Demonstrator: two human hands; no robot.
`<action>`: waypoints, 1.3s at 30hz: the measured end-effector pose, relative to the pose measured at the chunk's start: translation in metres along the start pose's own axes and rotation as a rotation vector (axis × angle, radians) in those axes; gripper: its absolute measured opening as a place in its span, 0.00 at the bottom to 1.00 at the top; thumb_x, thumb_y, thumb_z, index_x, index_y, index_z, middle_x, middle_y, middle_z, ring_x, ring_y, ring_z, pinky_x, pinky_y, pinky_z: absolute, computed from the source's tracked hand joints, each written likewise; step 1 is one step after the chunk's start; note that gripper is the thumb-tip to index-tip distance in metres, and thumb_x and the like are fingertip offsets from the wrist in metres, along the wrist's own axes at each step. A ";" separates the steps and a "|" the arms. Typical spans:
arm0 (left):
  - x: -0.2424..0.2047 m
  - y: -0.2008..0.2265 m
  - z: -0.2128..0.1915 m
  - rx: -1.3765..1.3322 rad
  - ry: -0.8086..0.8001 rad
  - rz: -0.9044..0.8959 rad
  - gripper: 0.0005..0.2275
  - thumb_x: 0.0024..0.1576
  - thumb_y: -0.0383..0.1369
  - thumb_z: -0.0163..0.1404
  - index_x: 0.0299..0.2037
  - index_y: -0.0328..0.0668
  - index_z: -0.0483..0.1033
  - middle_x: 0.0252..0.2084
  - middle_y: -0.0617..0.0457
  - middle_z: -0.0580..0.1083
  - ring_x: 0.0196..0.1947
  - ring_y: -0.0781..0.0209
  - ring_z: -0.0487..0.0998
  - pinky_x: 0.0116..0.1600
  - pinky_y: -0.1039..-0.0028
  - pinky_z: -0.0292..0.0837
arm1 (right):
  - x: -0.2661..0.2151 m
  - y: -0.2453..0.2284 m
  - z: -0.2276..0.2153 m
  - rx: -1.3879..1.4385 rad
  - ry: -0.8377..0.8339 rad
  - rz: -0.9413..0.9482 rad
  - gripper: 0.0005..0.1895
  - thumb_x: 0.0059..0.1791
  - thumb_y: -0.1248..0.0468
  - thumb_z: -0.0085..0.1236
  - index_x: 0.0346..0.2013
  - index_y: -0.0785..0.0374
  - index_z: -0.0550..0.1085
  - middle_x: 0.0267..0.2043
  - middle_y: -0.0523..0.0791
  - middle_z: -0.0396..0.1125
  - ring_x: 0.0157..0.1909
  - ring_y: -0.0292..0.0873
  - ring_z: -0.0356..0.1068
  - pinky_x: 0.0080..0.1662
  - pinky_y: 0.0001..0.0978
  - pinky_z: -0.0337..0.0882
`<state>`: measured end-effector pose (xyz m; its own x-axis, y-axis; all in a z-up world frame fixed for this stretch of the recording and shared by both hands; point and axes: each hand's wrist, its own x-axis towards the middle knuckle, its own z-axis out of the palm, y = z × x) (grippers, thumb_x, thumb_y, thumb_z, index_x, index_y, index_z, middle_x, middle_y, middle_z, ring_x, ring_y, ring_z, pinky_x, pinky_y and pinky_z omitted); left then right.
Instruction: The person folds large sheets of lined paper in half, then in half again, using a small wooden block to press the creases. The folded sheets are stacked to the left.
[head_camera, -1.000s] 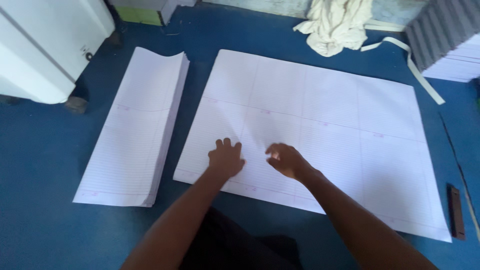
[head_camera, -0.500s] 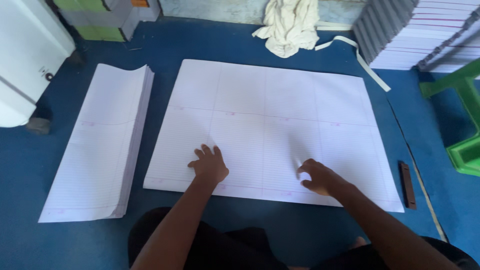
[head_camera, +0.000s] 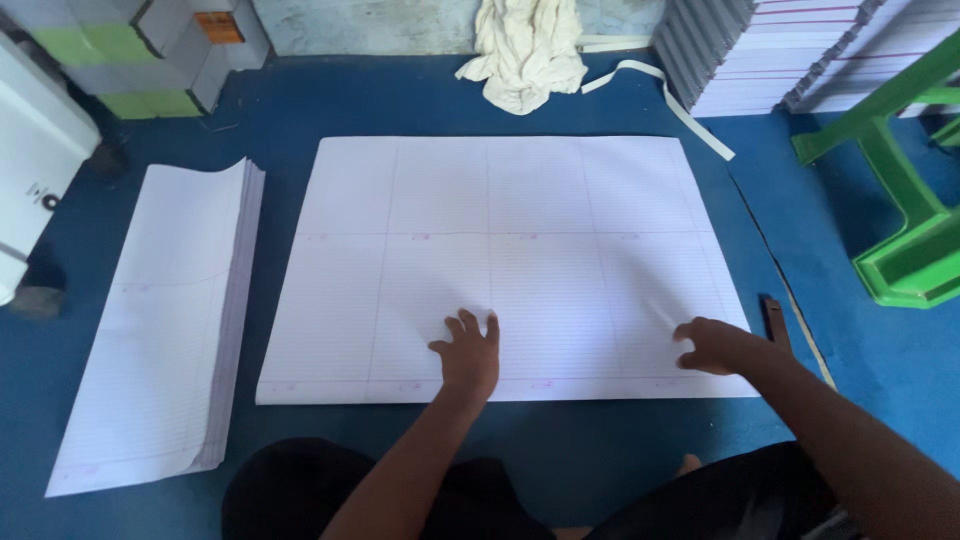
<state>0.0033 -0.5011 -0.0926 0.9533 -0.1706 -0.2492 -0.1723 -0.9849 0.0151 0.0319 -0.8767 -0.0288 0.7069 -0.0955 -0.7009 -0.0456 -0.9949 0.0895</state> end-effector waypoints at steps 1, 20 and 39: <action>-0.002 0.007 -0.003 0.005 -0.013 0.024 0.30 0.63 0.33 0.44 0.76 0.46 0.48 0.73 0.24 0.48 0.71 0.23 0.51 0.57 0.27 0.63 | 0.006 0.018 0.003 -0.002 0.005 -0.003 0.34 0.52 0.51 0.60 0.70 0.53 0.63 0.75 0.47 0.55 0.76 0.48 0.56 0.73 0.47 0.59; 0.013 0.137 -0.023 -0.060 -0.076 0.254 0.31 0.60 0.29 0.49 0.74 0.50 0.53 0.75 0.31 0.48 0.73 0.27 0.51 0.61 0.28 0.62 | 0.060 0.152 0.057 0.779 0.225 0.249 0.25 0.49 0.54 0.63 0.58 0.62 0.77 0.50 0.55 0.77 0.50 0.54 0.78 0.46 0.50 0.80; 0.020 0.190 -0.030 -0.191 -0.009 0.304 0.25 0.57 0.34 0.55 0.66 0.43 0.66 0.69 0.33 0.57 0.68 0.33 0.57 0.61 0.34 0.61 | 0.049 0.151 0.062 0.989 0.291 0.282 0.20 0.43 0.62 0.71 0.47 0.68 0.79 0.41 0.55 0.75 0.41 0.50 0.76 0.41 0.44 0.81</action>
<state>-0.0030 -0.6924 -0.0655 0.8632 -0.4573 -0.2138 -0.3977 -0.8769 0.2700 0.0161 -1.0331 -0.0936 0.7167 -0.4453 -0.5367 -0.6937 -0.5336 -0.4837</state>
